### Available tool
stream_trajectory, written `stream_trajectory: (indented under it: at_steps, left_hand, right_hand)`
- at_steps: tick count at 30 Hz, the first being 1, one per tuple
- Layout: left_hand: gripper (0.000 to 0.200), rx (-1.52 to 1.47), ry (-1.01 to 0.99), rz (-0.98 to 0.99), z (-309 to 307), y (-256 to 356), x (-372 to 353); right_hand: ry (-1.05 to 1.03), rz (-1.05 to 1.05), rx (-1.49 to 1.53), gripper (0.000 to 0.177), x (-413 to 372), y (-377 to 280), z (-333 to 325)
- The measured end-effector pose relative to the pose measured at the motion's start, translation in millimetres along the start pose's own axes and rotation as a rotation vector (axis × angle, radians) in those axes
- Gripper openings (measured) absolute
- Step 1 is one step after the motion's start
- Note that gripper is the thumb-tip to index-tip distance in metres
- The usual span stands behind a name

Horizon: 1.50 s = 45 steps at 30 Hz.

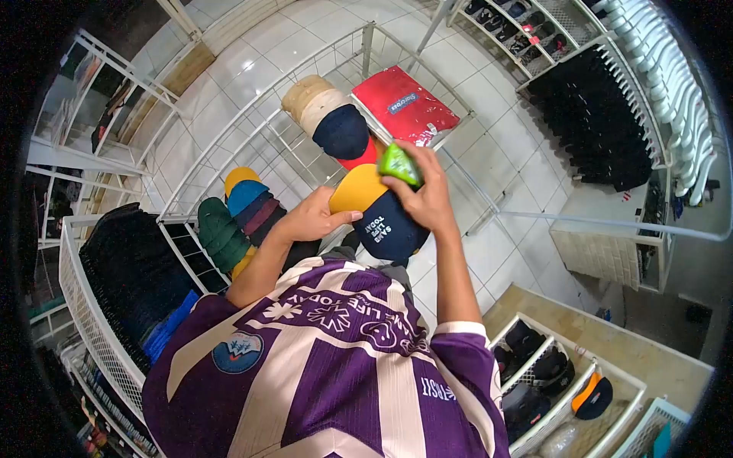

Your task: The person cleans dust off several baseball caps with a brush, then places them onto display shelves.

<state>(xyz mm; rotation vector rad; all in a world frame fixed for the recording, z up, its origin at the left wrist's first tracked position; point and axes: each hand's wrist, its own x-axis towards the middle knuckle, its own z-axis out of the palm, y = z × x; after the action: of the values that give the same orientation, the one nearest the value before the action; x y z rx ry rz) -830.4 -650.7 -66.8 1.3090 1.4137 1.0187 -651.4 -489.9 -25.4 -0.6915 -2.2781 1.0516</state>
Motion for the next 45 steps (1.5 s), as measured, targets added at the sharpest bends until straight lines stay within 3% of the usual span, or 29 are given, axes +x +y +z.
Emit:
stream_trajectory:
  at_steps: [1, 3, 4, 6, 7, 9, 11, 13, 15, 17, 19, 21, 23, 25, 27, 29, 31, 33, 35, 36, 37, 39, 41, 43, 44, 45]
  left_hand:
    - [0.025, -0.004, -0.005, -0.002, 3, -2, -1]
    - [0.038, -0.487, -0.085, -0.12, 8, -4, 1]
    - [0.038, -0.495, -0.089, -0.127, 11, -10, 2]
    - [0.049, -0.868, -0.045, -0.188, 13, -23, 6]
    - [0.049, -0.87, -0.055, -0.198, 15, -26, 5]
    - [0.061, -1.12, -0.135, -0.326, 19, -27, 1]
    - [0.067, -1.115, -0.212, -0.378, 18, -30, 2]
    - [0.066, -1.08, -0.178, -0.438, 14, -11, 3]
    - [0.069, -1.063, -0.182, -0.421, 17, -11, 10]
    - [0.071, -1.092, -0.201, -0.439, 18, -20, 17]
    - [0.072, -1.044, -0.239, -0.442, 15, -16, 25]
    - [0.082, -0.78, -0.191, -0.53, 21, -13, 34]
    - [0.085, -0.902, -0.299, -0.543, 21, -4, 40]
    - [0.072, -0.976, -0.349, -0.581, 26, 0, 51]
    - [0.07, -1.014, -0.457, -0.522, 36, -9, 58]
    - [0.069, -0.985, -0.535, -0.615, 46, 1, 61]
    - [0.069, -0.981, -0.557, -0.56, 56, 7, 60]
    - [0.069, -1.0, -0.566, -0.58, 69, 16, 59]
    - [0.071, -0.94, -0.613, -0.606, 84, 7, 62]
    - [0.073, -0.948, -0.645, -0.585, 91, 4, 61]
    - [0.074, -0.955, -0.682, -0.564, 98, 14, 60]
    - [0.082, -0.908, -0.658, -0.534, 119, 32, 52]
    - [0.085, -0.863, -0.751, -0.53, 137, 43, 47]
    - [0.088, -0.788, -0.796, -0.514, 160, 57, 41]
    - [0.093, -0.727, -0.756, -0.484, 173, 63, 35]
    - [0.097, -0.667, -0.721, -0.459, 186, 69, 27]
  right_hand:
    - [0.008, 0.046, -0.05, 0.059, -2, 5, -3]
    - [-0.01, -0.046, -0.08, 0.06, -13, -3, 5]
    - [-0.05, -0.058, -0.081, 0.059, -18, -12, 8]
    - [-0.134, -0.076, -0.112, 0.059, -27, -25, 10]
    - [-0.131, -0.063, -0.111, 0.059, -31, -30, 9]
    - [-0.408, -0.127, -0.176, 0.061, -37, -36, 6]
    - [-0.389, -0.115, -0.107, 0.063, -37, -17, 2]
    - [-0.24, 0.055, -0.177, 0.061, -30, -6, -8]
    - [-0.222, -0.031, -0.207, 0.057, -40, -16, 2]
    - [-0.46, -0.217, -0.175, 0.055, -46, -48, 6]
    - [-0.532, -0.18, -0.137, 0.054, -55, -42, 11]
    - [-0.321, -0.135, -0.163, 0.055, -56, -19, 0]
    - [-0.094, 0.085, -0.193, 0.055, -62, -9, -9]
    - [-0.158, -0.085, -0.251, 0.053, -72, -26, -1]
    - [-0.35, -0.153, -0.213, 0.055, -89, -39, 11]
    - [-0.175, -0.107, -0.273, 0.055, -94, -27, -5]
    - [0.122, 0.146, -0.229, 0.056, -103, -11, -23]
    - [0.119, 0.149, -0.201, 0.056, -116, -17, -27]
    - [-0.135, -0.083, -0.18, 0.056, -128, -33, -27]
    - [-0.14, -0.088, -0.214, 0.055, -134, -37, -32]
    - [-0.107, -0.077, -0.228, 0.055, -143, -32, -38]
    - [0.327, 0.301, -0.15, 0.054, -160, -13, -63]
    - [0.396, 0.357, -0.196, 0.055, -186, -16, -79]
    - [0.233, 0.165, -0.263, 0.057, -215, -40, -84]
    - [0.129, 0.147, -0.182, 0.057, -228, -49, -90]
    - [0.167, 0.169, -0.191, 0.057, -246, -47, -96]
